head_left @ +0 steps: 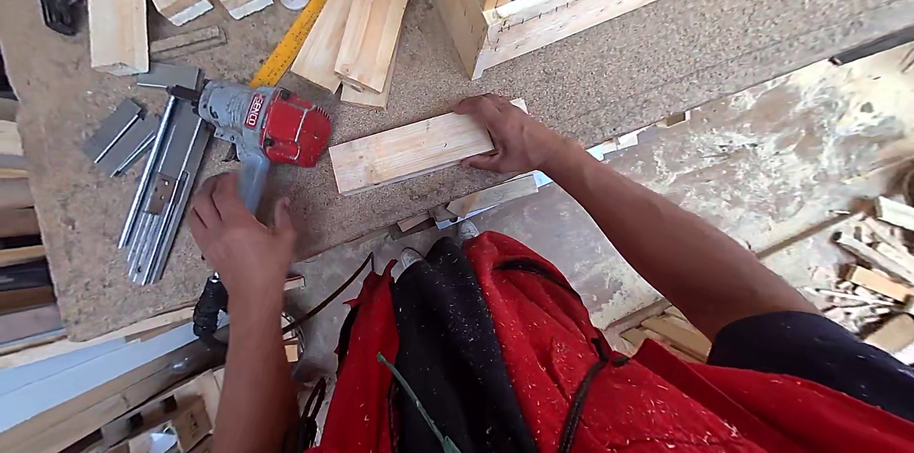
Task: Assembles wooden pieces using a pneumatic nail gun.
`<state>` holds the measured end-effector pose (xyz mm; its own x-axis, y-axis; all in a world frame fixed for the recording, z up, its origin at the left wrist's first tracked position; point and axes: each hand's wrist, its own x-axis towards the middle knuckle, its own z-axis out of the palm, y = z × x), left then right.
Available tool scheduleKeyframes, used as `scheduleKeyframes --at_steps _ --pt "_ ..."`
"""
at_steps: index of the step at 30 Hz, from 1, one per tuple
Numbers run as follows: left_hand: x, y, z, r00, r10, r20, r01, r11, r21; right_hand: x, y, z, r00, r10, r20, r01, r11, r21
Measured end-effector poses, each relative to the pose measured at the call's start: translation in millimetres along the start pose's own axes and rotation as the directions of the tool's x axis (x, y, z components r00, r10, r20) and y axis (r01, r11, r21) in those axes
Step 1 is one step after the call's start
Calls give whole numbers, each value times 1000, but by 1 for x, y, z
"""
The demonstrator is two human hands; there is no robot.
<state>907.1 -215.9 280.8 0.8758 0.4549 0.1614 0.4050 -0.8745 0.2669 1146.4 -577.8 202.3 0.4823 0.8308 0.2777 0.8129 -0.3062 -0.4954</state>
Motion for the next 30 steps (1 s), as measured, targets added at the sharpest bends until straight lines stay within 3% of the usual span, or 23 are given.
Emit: scheduleKeyframes --at_steps 3,7,11,16,19,21,24,30 --pt "24 -19 8 981 -127 147 106 984 146 0 -1 1 1000 -8 -4 8 1000 -1" --pt "60 -22 7 937 -168 306 113 975 190 0 -1 0 1000 -16 -21 16 1000 2" --pt "67 -26 -11 938 -141 317 118 989 89 -1 -2 0 1000 -16 -4 16 1000 -4" --pt "26 -12 -97 926 -66 371 122 984 -130 -2 -1 -1 1000 5 4 -5 1000 14" --pt "0 -5 -134 881 -15 473 245 870 -428 -2 0 1 1000 -11 -11 12 1000 24" --pt "-9 3 -141 842 22 540 321 783 -532 -2 1 2 1000 -21 -17 21 999 26" --pt "-15 14 -137 787 44 615 401 722 -564 -2 2 1 1000 -11 -7 11 999 32" --pt "-12 21 -136 713 50 699 469 707 -529 -2 2 1 1000 2 7 -2 999 34"
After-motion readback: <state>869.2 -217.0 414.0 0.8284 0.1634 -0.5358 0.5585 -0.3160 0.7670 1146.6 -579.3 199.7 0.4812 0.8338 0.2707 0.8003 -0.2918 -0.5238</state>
